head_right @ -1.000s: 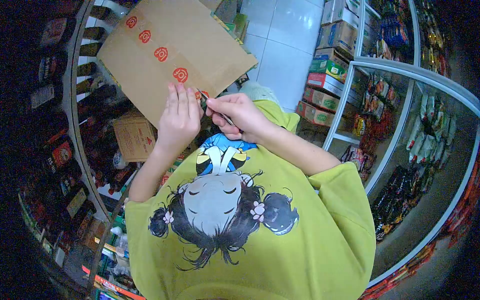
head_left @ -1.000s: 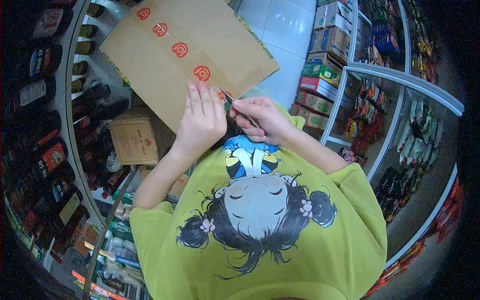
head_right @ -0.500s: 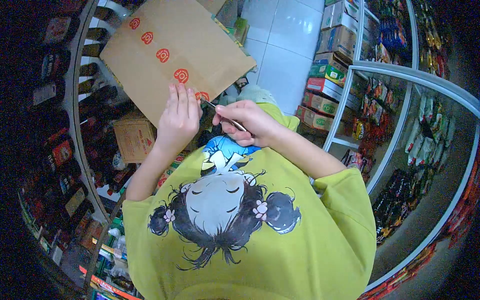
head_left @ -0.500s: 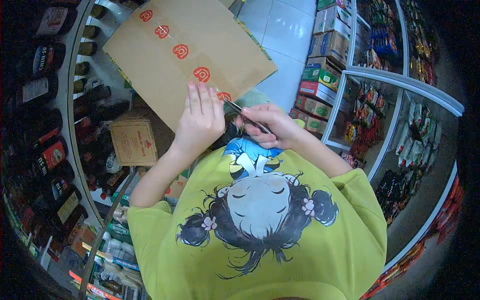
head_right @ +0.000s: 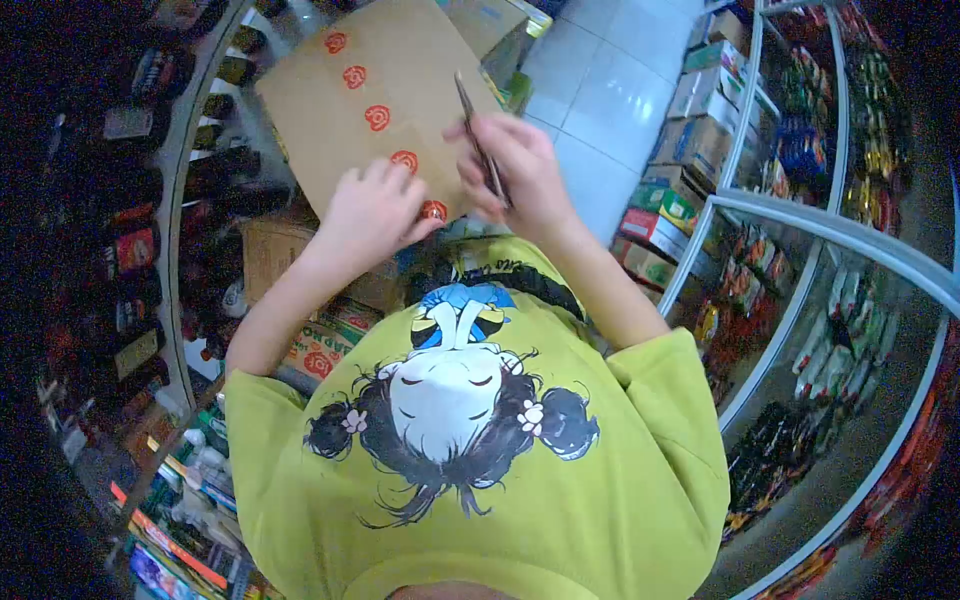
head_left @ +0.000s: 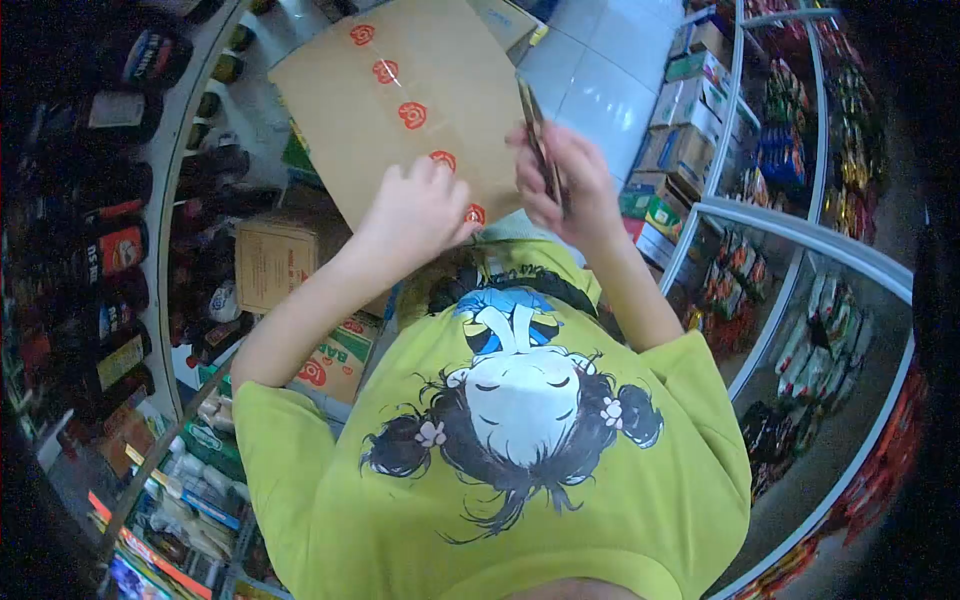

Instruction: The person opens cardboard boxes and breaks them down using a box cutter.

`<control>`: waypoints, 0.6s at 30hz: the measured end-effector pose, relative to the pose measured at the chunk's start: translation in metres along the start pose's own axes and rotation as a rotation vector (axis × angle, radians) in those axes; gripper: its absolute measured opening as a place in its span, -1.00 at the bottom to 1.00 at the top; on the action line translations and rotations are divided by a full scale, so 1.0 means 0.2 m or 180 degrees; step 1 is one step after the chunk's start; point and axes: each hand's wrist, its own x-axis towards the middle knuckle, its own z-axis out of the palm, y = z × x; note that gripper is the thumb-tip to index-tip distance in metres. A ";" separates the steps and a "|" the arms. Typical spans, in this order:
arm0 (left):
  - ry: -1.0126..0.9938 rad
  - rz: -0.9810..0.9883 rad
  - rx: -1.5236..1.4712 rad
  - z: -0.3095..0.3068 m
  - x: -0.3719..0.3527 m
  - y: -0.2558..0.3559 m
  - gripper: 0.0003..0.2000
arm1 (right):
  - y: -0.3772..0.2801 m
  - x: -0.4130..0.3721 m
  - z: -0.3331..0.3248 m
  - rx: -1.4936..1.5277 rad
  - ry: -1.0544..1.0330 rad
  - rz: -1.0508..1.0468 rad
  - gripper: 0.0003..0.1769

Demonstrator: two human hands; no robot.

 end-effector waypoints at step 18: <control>0.0431 0.0249 -0.1127 0.09 -0.08 -0.02 -0.84 | 0.15 0.37 0.05 -0.1947 0.0114 -0.1445 -0.79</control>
